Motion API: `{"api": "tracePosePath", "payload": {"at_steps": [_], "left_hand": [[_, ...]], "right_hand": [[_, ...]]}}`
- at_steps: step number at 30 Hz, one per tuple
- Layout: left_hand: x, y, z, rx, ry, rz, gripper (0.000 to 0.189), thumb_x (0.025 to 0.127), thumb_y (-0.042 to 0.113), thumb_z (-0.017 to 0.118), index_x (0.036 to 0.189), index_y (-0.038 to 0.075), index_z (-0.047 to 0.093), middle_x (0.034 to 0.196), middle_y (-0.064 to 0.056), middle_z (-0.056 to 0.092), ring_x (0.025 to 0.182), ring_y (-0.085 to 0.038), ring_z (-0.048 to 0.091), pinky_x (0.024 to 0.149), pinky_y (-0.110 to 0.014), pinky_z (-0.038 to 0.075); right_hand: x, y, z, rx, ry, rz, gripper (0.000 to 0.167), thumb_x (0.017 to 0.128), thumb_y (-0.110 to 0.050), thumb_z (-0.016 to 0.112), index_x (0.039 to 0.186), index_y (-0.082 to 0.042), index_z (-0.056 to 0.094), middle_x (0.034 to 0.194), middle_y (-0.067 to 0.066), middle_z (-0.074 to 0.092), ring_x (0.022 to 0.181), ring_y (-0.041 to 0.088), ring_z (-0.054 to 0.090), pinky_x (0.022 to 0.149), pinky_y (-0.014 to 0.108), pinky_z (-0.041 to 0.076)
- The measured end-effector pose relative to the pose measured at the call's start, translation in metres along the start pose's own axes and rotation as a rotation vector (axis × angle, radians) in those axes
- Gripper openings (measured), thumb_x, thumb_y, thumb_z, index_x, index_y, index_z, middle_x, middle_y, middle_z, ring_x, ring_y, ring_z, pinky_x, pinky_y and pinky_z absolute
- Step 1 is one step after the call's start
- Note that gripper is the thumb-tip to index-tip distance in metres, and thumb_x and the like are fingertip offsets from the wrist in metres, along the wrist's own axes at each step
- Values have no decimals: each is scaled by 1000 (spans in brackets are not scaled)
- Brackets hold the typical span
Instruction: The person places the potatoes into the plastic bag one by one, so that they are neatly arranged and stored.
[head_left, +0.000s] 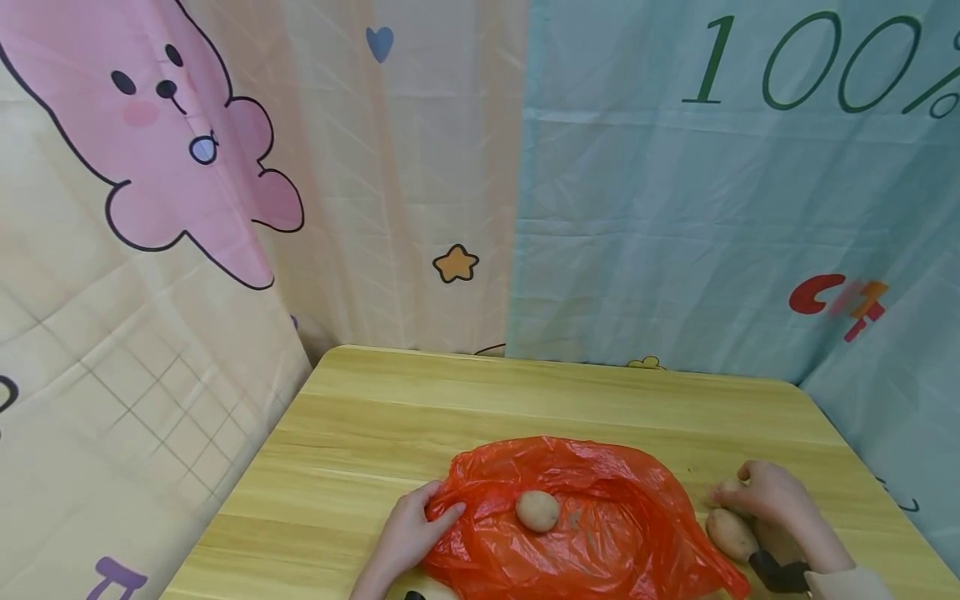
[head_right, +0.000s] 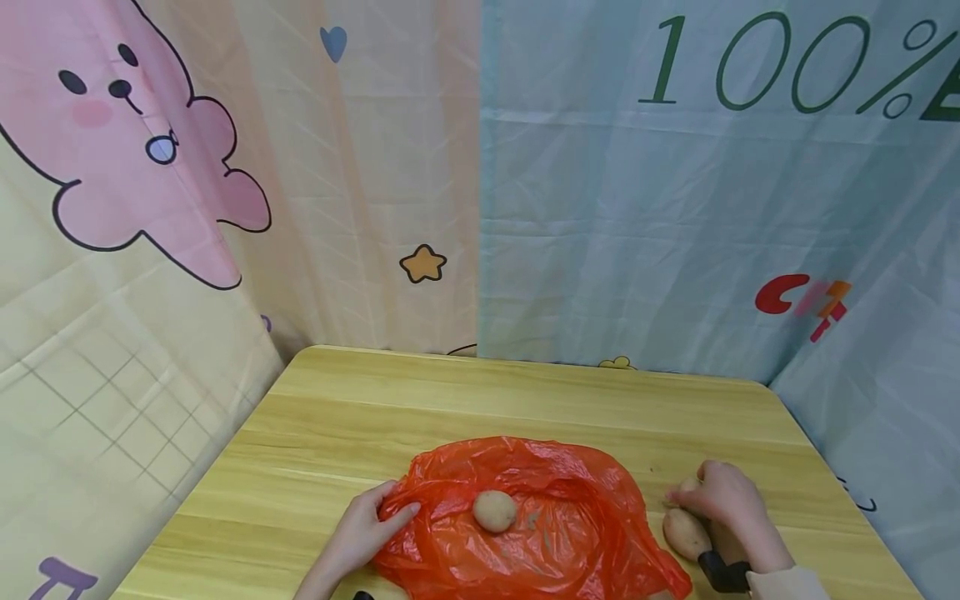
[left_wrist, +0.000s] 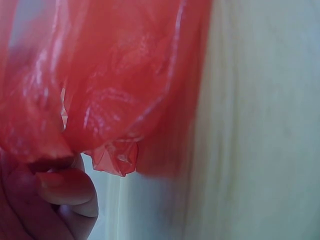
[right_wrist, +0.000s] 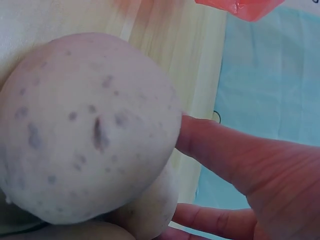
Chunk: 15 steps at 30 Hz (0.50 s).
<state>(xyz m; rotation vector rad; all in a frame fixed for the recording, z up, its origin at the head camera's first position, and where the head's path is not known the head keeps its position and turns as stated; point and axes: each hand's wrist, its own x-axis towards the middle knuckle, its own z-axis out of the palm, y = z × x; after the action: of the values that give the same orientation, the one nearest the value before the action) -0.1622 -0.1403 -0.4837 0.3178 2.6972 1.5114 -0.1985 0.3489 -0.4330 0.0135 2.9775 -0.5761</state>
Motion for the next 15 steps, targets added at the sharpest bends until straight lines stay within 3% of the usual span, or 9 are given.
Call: {"api": "tracePosePath", "payload": {"at_steps": [3,10,15], "left_hand": [[0,0,0,1,4,7,35,89,35,67,111,7,65,97,2,66,79,-8,58,70,-26,49],[0,0,0,-7,1,0,36,89,35,67,112,7,65,97,2,66,78,-9,58,70,-26,49],[-1,1,-1,-7,0,-6,36,89,35,67,111,7,65,97,2,66,78,-9,58,70,-26,49]], "right_hand": [[-1,-1,1,3,10,-10,46,75,-41,76,76,0,55,69,5,53,62,21,48,56,37,40],[0,0,2,-14,10,-15,50,74,-41,77,81,4,58,74,10,59,67,25,55,60,42,44],[0,0,6,-11,22,-29,51,72,-41,79,81,3,55,73,8,56,65,24,53,59,40,42]]}}
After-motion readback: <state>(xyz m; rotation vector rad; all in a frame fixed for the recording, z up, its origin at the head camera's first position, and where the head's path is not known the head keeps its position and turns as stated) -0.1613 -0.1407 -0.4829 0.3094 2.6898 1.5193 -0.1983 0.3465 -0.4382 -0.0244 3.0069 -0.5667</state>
